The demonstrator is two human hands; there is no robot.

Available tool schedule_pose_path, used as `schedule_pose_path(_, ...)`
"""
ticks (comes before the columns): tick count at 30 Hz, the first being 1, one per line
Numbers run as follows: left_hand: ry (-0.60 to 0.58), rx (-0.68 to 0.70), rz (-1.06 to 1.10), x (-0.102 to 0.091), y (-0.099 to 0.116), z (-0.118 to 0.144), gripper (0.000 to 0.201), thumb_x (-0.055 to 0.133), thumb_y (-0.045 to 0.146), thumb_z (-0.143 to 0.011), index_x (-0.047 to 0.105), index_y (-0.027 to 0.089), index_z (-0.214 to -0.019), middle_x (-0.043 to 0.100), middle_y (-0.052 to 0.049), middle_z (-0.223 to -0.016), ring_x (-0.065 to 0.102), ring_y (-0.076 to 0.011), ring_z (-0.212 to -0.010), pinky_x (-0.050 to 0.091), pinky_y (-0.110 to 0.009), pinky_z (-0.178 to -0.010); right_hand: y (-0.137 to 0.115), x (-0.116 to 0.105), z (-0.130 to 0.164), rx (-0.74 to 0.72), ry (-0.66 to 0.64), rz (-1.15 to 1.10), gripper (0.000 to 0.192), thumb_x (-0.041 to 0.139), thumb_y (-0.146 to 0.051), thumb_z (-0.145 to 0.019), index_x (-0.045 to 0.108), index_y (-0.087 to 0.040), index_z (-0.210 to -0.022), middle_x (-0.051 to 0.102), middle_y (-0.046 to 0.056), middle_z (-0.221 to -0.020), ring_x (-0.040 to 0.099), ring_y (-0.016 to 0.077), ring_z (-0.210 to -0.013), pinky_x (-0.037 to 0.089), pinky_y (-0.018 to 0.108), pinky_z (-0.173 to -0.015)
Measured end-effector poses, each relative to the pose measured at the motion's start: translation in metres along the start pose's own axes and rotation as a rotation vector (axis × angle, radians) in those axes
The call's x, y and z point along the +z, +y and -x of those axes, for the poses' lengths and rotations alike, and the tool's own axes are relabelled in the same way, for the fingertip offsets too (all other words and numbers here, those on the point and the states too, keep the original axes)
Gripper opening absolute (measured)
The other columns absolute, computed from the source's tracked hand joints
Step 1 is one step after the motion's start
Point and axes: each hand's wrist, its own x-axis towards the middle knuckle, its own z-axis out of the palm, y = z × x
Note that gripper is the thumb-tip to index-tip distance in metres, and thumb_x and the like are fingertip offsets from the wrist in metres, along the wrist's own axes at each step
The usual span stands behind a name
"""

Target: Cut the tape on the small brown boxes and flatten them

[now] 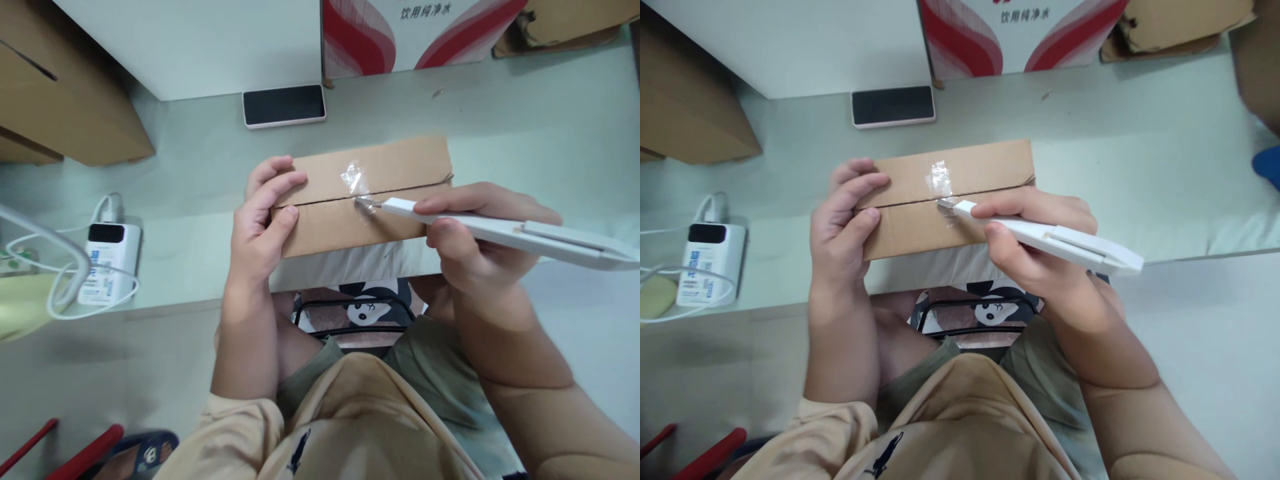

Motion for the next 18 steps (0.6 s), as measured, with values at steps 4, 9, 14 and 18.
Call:
schedule_pose_path(4,-0.059,0.082,-0.079,-0.003,-0.007,0.0,0.039,0.068,0.062,-0.087,0.074,0.036,-0.115,0.06,-0.002,-0.144,0.045,-0.0354,-0.149,0.036,-0.058,-0.13,0.001,0.006,-0.004,-0.219,0.041,0.069,0.016,0.064,-0.036,-0.093,0.077,-0.027,-0.091,0.078,-0.001,-0.077,0.067,0.0122,-0.06,0.053,0.026,-0.059)
schedule_pose_path(9,-0.064,0.114,-0.114,-0.004,-0.009,0.0,0.041,0.065,0.062,-0.09,0.073,0.036,-0.12,0.06,-0.002,-0.145,0.048,-0.0357,-0.147,0.038,-0.059,-0.128,0.0,0.01,-0.005,-0.271,0.03,0.128,0.017,0.062,-0.034,-0.095,0.077,-0.027,-0.094,0.08,0.0,-0.08,0.07,0.0129,-0.062,0.054,0.025,-0.059)
schedule_pose_path(14,-0.06,0.128,-0.106,-0.004,-0.008,0.0,0.038,0.065,0.06,-0.09,0.074,0.036,-0.119,0.061,-0.003,-0.143,0.049,-0.0356,-0.147,0.037,-0.06,-0.129,-0.001,0.009,-0.002,-0.278,0.075,0.106,0.016,0.063,-0.034,-0.095,0.076,-0.026,-0.092,0.078,-0.001,-0.077,0.066,0.0119,-0.057,0.052,0.026,-0.055)
schedule_pose_path(18,-0.064,0.14,-0.108,-0.004,-0.007,0.0,0.037,0.066,0.058,-0.091,0.074,0.036,-0.119,0.061,-0.003,-0.143,0.05,-0.0356,-0.146,0.038,-0.06,-0.128,0.003,0.008,0.005,-0.205,0.117,0.123,0.025,0.058,-0.043,-0.097,0.075,-0.027,-0.089,0.075,0.0,-0.074,0.064,0.0131,-0.057,0.049,0.029,-0.054)
